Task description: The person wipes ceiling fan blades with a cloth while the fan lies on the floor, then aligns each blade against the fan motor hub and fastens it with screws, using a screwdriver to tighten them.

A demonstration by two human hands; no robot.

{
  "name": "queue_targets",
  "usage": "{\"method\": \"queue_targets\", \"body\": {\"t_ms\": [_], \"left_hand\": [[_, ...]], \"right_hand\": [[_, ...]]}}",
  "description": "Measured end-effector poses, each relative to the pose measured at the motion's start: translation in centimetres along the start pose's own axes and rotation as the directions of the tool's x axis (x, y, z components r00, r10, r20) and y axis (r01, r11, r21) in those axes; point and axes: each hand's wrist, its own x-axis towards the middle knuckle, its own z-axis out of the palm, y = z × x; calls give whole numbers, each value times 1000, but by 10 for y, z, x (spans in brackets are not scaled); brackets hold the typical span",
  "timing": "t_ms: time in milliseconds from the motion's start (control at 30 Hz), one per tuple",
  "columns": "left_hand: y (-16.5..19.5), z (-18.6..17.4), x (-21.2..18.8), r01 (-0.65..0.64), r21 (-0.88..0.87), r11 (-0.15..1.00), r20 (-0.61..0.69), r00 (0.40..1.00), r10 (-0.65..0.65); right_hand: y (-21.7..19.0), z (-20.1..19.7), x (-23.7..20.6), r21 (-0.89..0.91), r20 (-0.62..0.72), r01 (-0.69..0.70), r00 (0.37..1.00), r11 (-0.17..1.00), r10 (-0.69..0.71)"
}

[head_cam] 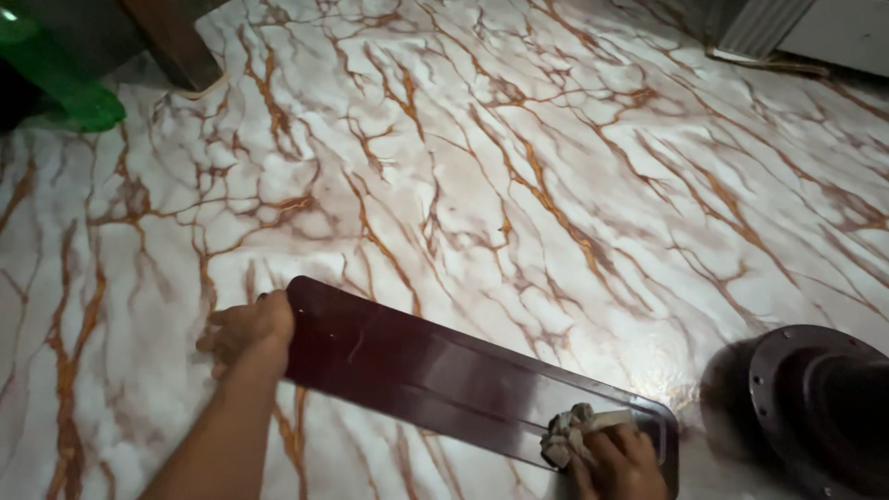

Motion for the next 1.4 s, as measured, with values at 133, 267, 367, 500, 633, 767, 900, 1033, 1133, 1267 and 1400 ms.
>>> {"method": "queue_targets", "body": {"t_ms": [133,267,367,500,633,767,900,1033,1133,1267,1400], "left_hand": [[1,-35,27,71,-150,986,314,949,-21],[3,-66,43,158,-492,856,652,718,242],[5,-81,41,218,-553,804,712,624,321],[9,-77,21,427,-662,616,735,528,425],[7,-71,2,404,-756,515,654,503,565],[1,-73,-4,386,-783,488,618,579,533],[-7,-77,-3,397,-777,489,622,601,501],[-6,-79,-7,475,-744,470,665,596,450],[-1,-87,-19,497,-746,444,664,606,438],[11,-107,-35,408,-709,576,681,607,409],[20,-110,-38,489,-661,569,731,591,340]], "right_hand": [[-2,4,-1,84,-168,4,986,996,10],[27,22,14,-73,-344,210,912,975,-222],[36,24,31,-19,-192,23,981,1000,-26],[-60,38,59,33,-36,-200,979,979,201],[-242,81,87,250,27,27,999,968,-35],[-302,101,87,316,81,100,988,944,-132],[-197,91,73,24,17,-38,999,999,38],[-13,22,74,-73,-111,-333,939,940,324],[49,-2,71,95,-99,-333,935,938,342],[-13,26,63,269,-213,-378,874,886,437],[-167,49,94,156,-5,-490,868,858,497]]}}
